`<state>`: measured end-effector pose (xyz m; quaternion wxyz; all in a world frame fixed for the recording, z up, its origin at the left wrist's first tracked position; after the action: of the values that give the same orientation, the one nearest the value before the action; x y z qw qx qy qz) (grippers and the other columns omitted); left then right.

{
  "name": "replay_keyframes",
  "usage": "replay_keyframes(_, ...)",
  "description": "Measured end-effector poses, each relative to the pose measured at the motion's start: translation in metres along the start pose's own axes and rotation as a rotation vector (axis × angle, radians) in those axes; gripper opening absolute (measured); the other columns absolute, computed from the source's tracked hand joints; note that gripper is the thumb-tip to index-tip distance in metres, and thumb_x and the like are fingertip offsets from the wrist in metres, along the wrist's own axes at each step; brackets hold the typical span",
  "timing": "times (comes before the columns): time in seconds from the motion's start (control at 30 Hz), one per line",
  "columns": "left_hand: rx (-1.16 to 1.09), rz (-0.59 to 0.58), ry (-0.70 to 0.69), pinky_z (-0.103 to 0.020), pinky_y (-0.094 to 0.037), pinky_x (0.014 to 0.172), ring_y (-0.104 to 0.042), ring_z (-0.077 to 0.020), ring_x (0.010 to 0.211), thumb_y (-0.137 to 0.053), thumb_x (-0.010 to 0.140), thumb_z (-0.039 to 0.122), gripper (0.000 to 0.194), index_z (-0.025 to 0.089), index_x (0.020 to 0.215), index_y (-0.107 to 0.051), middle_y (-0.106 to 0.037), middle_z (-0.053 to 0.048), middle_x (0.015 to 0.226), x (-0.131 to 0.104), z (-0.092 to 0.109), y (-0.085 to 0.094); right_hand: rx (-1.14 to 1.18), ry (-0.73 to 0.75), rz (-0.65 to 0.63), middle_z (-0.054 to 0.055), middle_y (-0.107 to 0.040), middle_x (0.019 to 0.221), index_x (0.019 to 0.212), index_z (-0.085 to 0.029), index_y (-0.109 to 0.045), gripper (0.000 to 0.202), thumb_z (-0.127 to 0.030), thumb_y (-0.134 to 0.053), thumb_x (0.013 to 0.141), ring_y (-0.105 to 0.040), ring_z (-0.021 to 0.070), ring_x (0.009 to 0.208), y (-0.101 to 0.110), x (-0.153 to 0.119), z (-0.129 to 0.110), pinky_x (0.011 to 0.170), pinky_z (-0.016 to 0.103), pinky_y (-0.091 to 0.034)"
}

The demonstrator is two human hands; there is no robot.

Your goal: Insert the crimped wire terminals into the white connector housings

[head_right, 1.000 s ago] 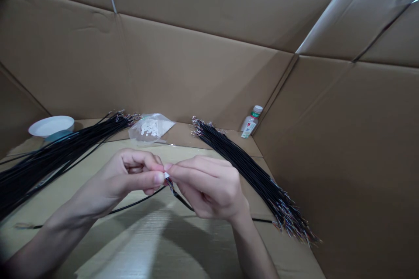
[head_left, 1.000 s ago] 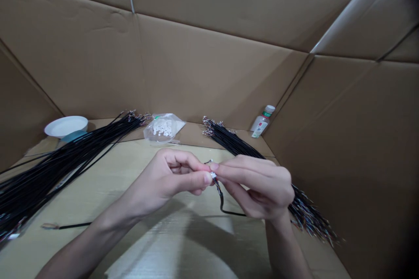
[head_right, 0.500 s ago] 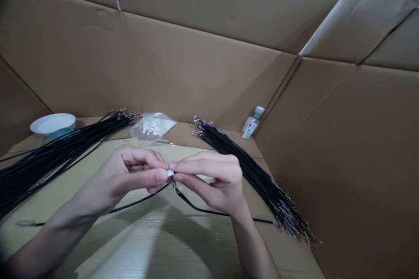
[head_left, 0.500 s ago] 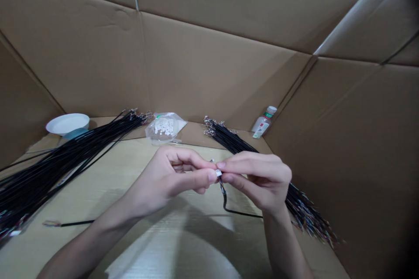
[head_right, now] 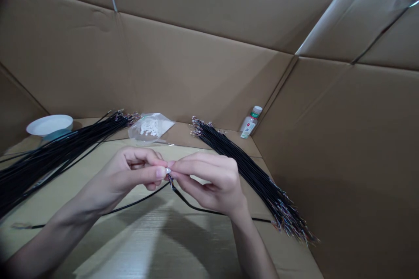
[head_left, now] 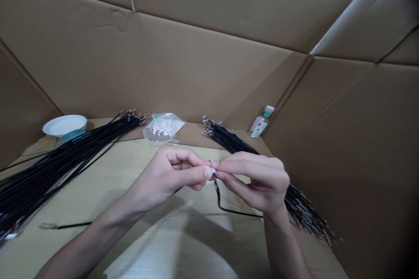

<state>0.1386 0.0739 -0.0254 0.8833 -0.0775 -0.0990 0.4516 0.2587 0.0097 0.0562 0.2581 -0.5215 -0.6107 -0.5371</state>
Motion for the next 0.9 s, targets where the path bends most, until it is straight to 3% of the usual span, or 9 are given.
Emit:
replay_keyframes(0.27, -0.047, -0.010, 0.006, -0.012, -0.050, 0.059, -0.060, -0.0059, 0.062, -0.088, 0.083, 0.024, 0.010, 0.020, 0.076, -0.082, -0.073, 0.001, 0.070, -0.002, -0.002, -0.002, 0.045, 0.014, 0.008, 0.007, -0.084, 0.087, 0.114, -0.019, -0.081, 0.031, -0.005, -0.076, 0.087, -0.078, 0.0171, 0.072, -0.002, -0.001, 0.000, 0.063, 0.025, -0.065)
replay_keyframes(0.37, -0.050, 0.021, -0.040, -0.012, -0.052, 0.063, -0.061, -0.0054, 0.064, -0.087, 0.085, 0.025, 0.007, 0.022, 0.080, -0.083, -0.074, 0.002, 0.071, -0.002, 0.002, 0.000, 0.112, -0.135, 0.042, 0.005, -0.084, 0.090, 0.112, -0.021, -0.082, 0.028, -0.007, -0.076, 0.089, -0.077, 0.0153, 0.073, -0.001, -0.005, 0.016, 0.064, 0.024, -0.064)
replay_keyframes(0.5, -0.027, 0.153, -0.148, -0.014, -0.054, 0.067, -0.068, -0.0083, 0.072, -0.087, 0.085, 0.024, 0.003, 0.023, 0.086, -0.084, -0.079, 0.000, 0.080, -0.002, 0.012, 0.011, 0.262, -0.416, 0.083, 0.006, -0.084, 0.101, 0.113, -0.024, -0.082, 0.023, -0.015, -0.077, 0.092, -0.078, 0.0157, 0.079, -0.006, -0.019, 0.044, 0.067, 0.025, -0.065)
replay_keyframes(0.6, 0.023, 0.236, -0.206, -0.020, -0.059, 0.073, -0.074, -0.0143, 0.082, -0.088, 0.083, 0.025, 0.008, 0.021, 0.088, -0.083, -0.082, -0.004, 0.090, -0.004, 0.018, 0.017, 0.359, -0.507, 0.120, 0.006, -0.084, 0.098, 0.108, -0.023, -0.083, 0.018, -0.019, -0.080, 0.090, -0.080, 0.0171, 0.078, -0.011, -0.024, 0.050, 0.067, 0.026, -0.068)
replay_keyframes(0.77, 0.097, 0.368, -0.305, -0.024, -0.062, 0.077, -0.075, -0.0165, 0.083, -0.088, 0.083, 0.027, 0.012, 0.021, 0.091, -0.083, -0.082, -0.004, 0.091, -0.009, 0.024, 0.027, 0.280, -0.458, 0.217, 0.005, -0.084, 0.097, 0.109, -0.023, -0.081, 0.027, -0.016, -0.087, 0.083, -0.081, 0.0179, 0.082, -0.011, -0.022, 0.043, 0.073, 0.027, -0.070)
replay_keyframes(0.9, 0.007, 0.417, -0.337, -0.018, -0.060, 0.071, -0.072, -0.0111, 0.075, -0.088, 0.083, 0.028, 0.015, 0.025, 0.096, -0.083, -0.080, 0.000, 0.086, -0.010, 0.020, 0.031, 0.145, -0.452, 0.351, 0.005, -0.083, 0.097, 0.107, -0.024, -0.081, 0.021, -0.016, -0.082, 0.087, -0.078, 0.0168, 0.080, -0.016, -0.030, 0.040, 0.072, 0.029, -0.066)
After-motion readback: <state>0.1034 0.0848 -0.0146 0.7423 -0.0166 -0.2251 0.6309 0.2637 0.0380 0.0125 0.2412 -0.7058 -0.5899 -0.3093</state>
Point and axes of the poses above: each hand's wrist, its own x-axis towards the middle knuckle, its own y-axis out of the back of the hand, z = x × y, the point moved 10 cm from there along x, towards the middle knuckle
